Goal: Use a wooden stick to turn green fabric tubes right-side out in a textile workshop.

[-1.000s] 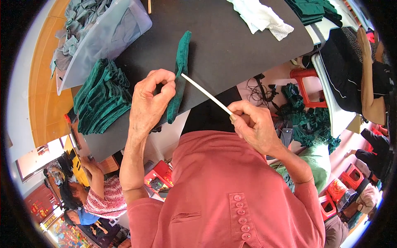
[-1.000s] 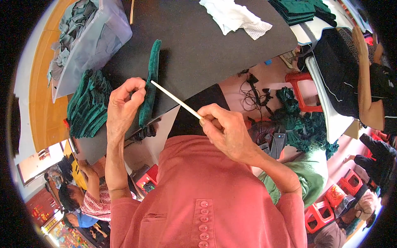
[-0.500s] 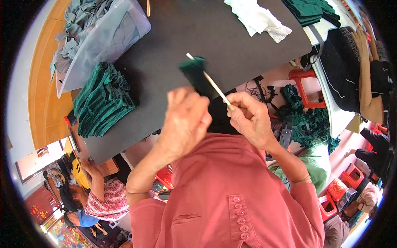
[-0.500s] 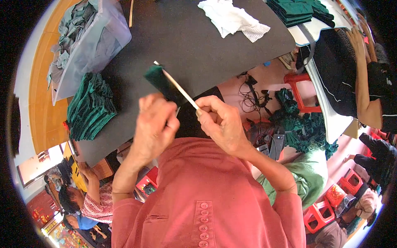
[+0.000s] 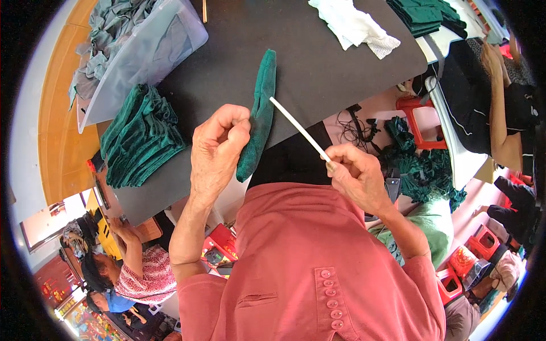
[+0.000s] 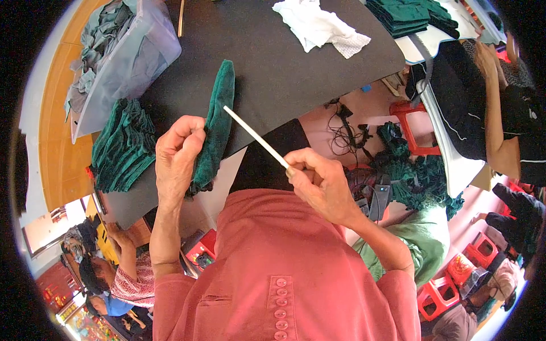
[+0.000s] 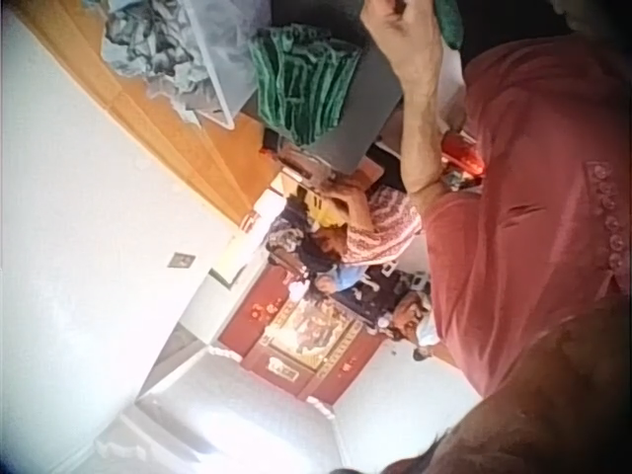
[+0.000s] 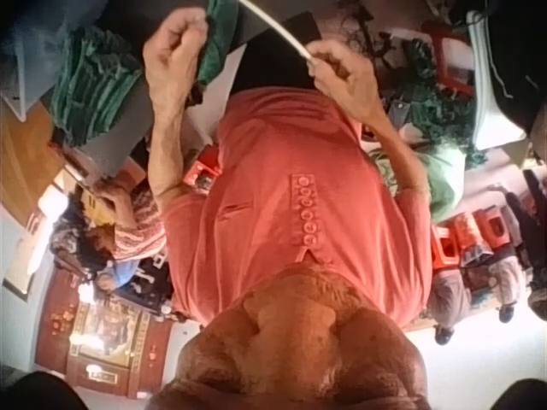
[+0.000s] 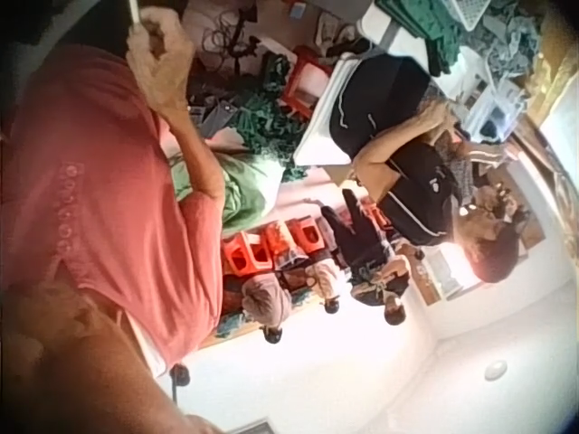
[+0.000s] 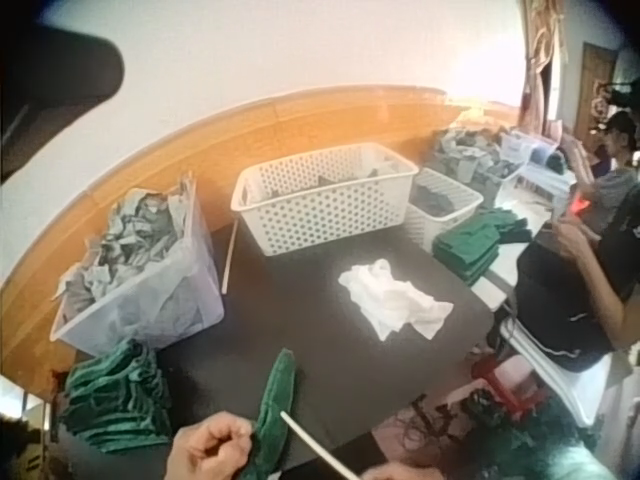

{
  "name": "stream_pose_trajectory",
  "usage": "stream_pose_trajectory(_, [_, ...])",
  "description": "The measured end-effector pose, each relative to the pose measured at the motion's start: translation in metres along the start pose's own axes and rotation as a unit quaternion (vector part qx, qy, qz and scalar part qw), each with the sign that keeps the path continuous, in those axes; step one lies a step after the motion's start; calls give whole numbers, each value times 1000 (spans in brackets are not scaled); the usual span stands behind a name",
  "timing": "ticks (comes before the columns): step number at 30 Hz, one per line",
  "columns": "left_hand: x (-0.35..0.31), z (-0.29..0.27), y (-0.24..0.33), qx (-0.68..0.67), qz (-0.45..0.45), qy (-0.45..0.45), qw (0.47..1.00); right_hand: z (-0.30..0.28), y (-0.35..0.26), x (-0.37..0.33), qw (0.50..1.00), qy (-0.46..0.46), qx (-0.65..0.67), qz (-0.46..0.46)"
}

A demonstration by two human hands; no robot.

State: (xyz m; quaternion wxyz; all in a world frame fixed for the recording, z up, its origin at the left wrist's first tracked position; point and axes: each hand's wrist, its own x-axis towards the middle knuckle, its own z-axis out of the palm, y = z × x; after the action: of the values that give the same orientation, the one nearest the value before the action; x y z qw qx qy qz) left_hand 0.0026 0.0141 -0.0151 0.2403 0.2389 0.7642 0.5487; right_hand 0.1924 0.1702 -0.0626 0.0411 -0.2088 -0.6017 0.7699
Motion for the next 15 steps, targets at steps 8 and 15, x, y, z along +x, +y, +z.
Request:
stream_pose_trajectory(8, [-2,10,-4,121,124,31,984,-1,-16,-1,993,-12,-113,-39])
stream_pose_trajectory(15, [1,18,-5,305,329,37,893,-5,-20,-5,979,-8,-188,-75])
